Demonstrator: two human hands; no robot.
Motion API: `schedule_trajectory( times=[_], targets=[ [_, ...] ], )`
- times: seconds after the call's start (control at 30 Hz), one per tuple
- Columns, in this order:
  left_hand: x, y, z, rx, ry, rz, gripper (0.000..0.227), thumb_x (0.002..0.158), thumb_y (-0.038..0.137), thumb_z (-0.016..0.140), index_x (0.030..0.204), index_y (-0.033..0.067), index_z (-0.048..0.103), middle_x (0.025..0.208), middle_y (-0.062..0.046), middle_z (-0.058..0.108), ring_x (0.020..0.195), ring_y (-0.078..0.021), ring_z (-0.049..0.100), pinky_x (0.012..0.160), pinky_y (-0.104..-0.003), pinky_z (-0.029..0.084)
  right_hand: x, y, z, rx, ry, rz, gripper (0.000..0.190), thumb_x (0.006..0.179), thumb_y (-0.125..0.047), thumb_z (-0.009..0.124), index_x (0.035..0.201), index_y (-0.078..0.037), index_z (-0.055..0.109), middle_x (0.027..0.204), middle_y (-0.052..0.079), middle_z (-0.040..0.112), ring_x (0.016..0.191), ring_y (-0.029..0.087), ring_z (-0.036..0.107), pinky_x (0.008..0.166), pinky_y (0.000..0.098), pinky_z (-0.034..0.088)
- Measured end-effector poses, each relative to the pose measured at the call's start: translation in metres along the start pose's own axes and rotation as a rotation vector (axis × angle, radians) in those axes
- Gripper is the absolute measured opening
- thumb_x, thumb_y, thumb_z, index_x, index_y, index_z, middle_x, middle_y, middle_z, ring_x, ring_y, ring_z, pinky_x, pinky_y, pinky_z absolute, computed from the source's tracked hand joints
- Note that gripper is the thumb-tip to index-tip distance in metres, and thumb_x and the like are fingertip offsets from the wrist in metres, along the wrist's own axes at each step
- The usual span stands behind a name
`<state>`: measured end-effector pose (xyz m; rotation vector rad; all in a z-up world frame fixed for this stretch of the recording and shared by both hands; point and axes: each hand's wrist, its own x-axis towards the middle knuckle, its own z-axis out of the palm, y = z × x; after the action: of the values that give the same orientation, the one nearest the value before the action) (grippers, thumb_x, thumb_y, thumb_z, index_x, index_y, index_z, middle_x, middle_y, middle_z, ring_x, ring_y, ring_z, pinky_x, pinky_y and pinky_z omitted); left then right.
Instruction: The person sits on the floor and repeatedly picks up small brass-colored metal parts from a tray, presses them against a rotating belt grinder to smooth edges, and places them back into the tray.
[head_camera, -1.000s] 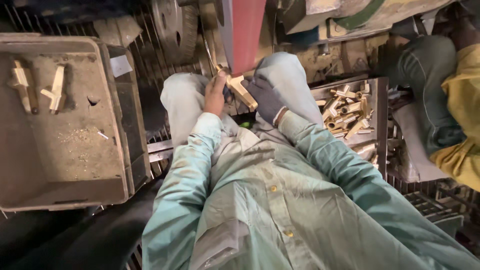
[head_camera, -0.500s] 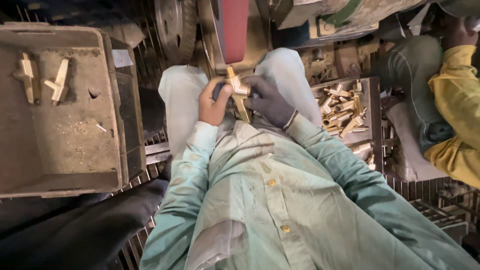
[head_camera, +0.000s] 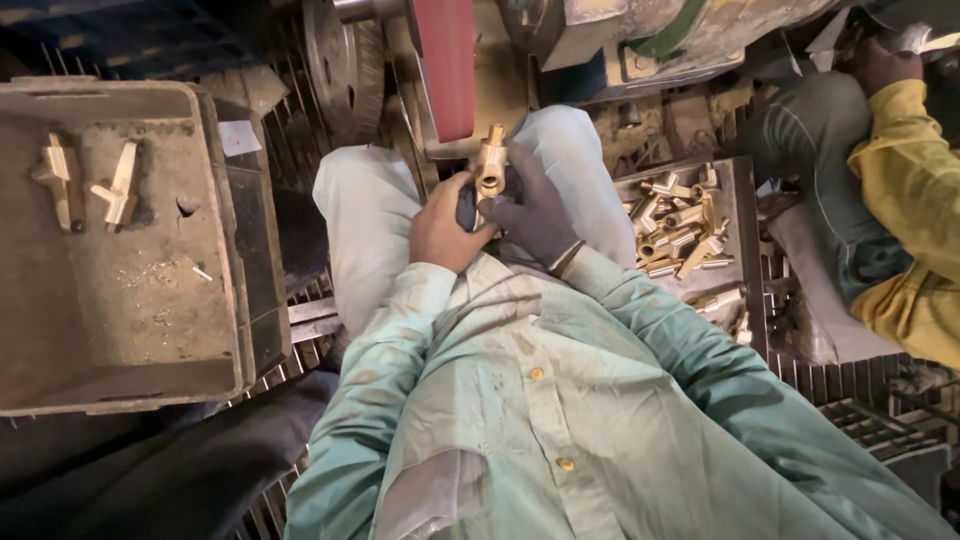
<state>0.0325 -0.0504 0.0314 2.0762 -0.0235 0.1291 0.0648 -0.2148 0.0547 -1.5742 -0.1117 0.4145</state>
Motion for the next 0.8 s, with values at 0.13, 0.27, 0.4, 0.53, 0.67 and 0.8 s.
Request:
schedule_trajectory(
  times=[0.13, 0.27, 0.4, 0.53, 0.67, 0.8],
  targets=[
    [0.001, -0.01, -0.003, -0.064, -0.004, 0.004, 0.057, 0.074, 0.009, 0.079, 0.129, 0.0082, 0.065, 0.116, -0.016, 0.068, 0.108, -0.038, 0.067, 0.093, -0.042, 0.055, -0.003, 0.0, -0.01, 0.037, -0.031, 0.01, 0.063, 0.094, -0.005, 0.068, 0.151, -0.003, 0.043, 0.118, 0.007, 0.062, 0.105, 0.016, 0.063, 0.091, 0.0307, 0.055],
    [0.006, -0.022, -0.01, -0.151, -0.039, 0.062, 0.051, 0.077, 0.008, 0.078, 0.126, 0.0054, 0.066, 0.112, -0.016, 0.068, 0.105, -0.0367, 0.067, 0.092, -0.04, 0.054, 0.002, -0.001, -0.023, -0.016, -0.054, -0.036, 0.051, 0.104, -0.013, 0.063, 0.151, -0.003, 0.046, 0.119, 0.005, 0.061, 0.105, 0.014, 0.061, 0.092, 0.0291, 0.054],
    [0.012, -0.032, -0.007, -0.224, -0.117, 0.062, 0.045, 0.084, 0.012, 0.079, 0.126, 0.0031, 0.065, 0.111, -0.016, 0.069, 0.105, -0.0344, 0.069, 0.092, -0.039, 0.054, 0.014, -0.002, -0.03, -0.188, -0.078, -0.029, 0.056, 0.102, -0.014, 0.066, 0.152, -0.003, 0.044, 0.121, 0.006, 0.059, 0.102, 0.012, 0.055, 0.09, 0.0271, 0.051],
    [0.021, -0.051, 0.006, -0.27, -0.096, -0.024, 0.042, 0.091, 0.019, 0.078, 0.127, 0.0017, 0.066, 0.115, -0.016, 0.071, 0.107, -0.0311, 0.07, 0.095, -0.038, 0.053, 0.031, 0.002, -0.032, -0.379, -0.061, -0.114, 0.053, 0.101, -0.014, 0.065, 0.15, -0.003, 0.046, 0.128, 0.009, 0.063, 0.111, 0.015, 0.06, 0.096, 0.0292, 0.05],
    [0.027, -0.073, 0.023, -0.316, -0.061, -0.101, 0.043, 0.095, 0.023, 0.074, 0.13, 0.0014, 0.065, 0.118, -0.016, 0.071, 0.109, -0.0269, 0.069, 0.097, -0.035, 0.052, 0.053, 0.012, -0.031, -0.324, -0.063, -0.107, 0.048, 0.104, -0.015, 0.061, 0.149, -0.004, 0.049, 0.13, 0.011, 0.065, 0.116, 0.016, 0.06, 0.101, 0.0312, 0.049],
    [0.025, -0.087, 0.042, -0.446, -0.067, -0.265, 0.047, 0.094, 0.026, 0.073, 0.133, 0.0019, 0.064, 0.116, -0.012, 0.074, 0.106, -0.0191, 0.069, 0.095, -0.032, 0.052, 0.063, 0.02, -0.031, -0.294, -0.06, 0.018, 0.046, 0.102, -0.016, 0.059, 0.146, -0.004, 0.052, 0.125, 0.01, 0.068, 0.113, 0.017, 0.062, 0.099, 0.0318, 0.05]
  ],
)
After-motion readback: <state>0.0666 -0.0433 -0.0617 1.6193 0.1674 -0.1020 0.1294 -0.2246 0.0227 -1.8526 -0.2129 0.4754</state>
